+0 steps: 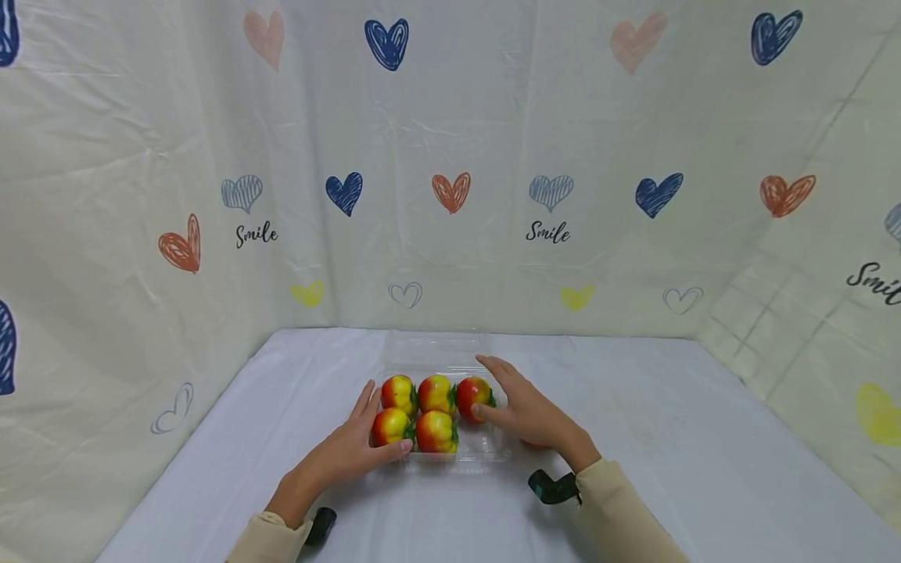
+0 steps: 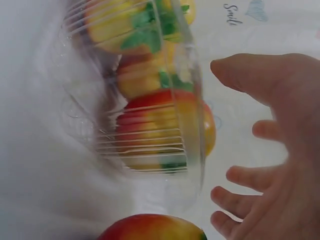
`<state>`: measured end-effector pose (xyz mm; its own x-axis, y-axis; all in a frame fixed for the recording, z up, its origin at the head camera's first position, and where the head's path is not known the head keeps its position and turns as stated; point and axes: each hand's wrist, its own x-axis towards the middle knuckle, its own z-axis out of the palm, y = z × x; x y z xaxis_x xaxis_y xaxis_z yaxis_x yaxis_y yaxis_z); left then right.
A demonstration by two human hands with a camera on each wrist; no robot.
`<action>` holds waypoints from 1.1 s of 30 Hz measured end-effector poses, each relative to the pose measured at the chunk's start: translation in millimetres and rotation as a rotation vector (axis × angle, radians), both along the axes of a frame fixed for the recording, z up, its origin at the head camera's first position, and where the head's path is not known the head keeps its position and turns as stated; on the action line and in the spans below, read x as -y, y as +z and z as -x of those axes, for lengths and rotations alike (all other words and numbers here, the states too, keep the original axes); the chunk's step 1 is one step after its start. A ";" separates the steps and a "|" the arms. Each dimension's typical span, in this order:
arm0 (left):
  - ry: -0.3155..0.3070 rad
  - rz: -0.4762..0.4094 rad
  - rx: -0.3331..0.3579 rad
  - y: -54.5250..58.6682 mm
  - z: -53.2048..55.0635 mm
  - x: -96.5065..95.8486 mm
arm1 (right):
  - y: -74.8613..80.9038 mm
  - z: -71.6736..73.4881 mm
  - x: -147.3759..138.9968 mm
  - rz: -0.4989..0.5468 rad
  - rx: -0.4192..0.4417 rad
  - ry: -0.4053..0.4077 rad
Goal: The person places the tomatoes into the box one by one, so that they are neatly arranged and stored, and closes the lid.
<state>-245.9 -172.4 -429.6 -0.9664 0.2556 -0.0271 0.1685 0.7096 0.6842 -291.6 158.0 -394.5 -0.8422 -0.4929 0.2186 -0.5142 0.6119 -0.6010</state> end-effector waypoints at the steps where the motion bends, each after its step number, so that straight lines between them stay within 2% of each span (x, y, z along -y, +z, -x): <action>1: 0.000 -0.001 0.001 -0.1 0.0 0.1 | 0.7 -0.1 -1.3 0.002 0.006 0.003; 12: 0.004 -0.002 0.008 -1.5 1.5 -1.6 | 14.1 0.2 -22.7 0.002 0.033 -0.032; 22: 0.005 0.003 0.006 -0.4 -0.3 0.2 | 27.9 0.6 -47.2 -0.062 0.143 -0.055; 28: 0.003 0.006 0.000 -1.3 0.5 0.7 | 31.4 -3.6 -55.2 -0.127 0.227 -0.078; 33: -0.001 0.006 -0.004 -1.4 1.4 0.6 | 30.7 -7.0 -55.4 -0.238 0.278 -0.121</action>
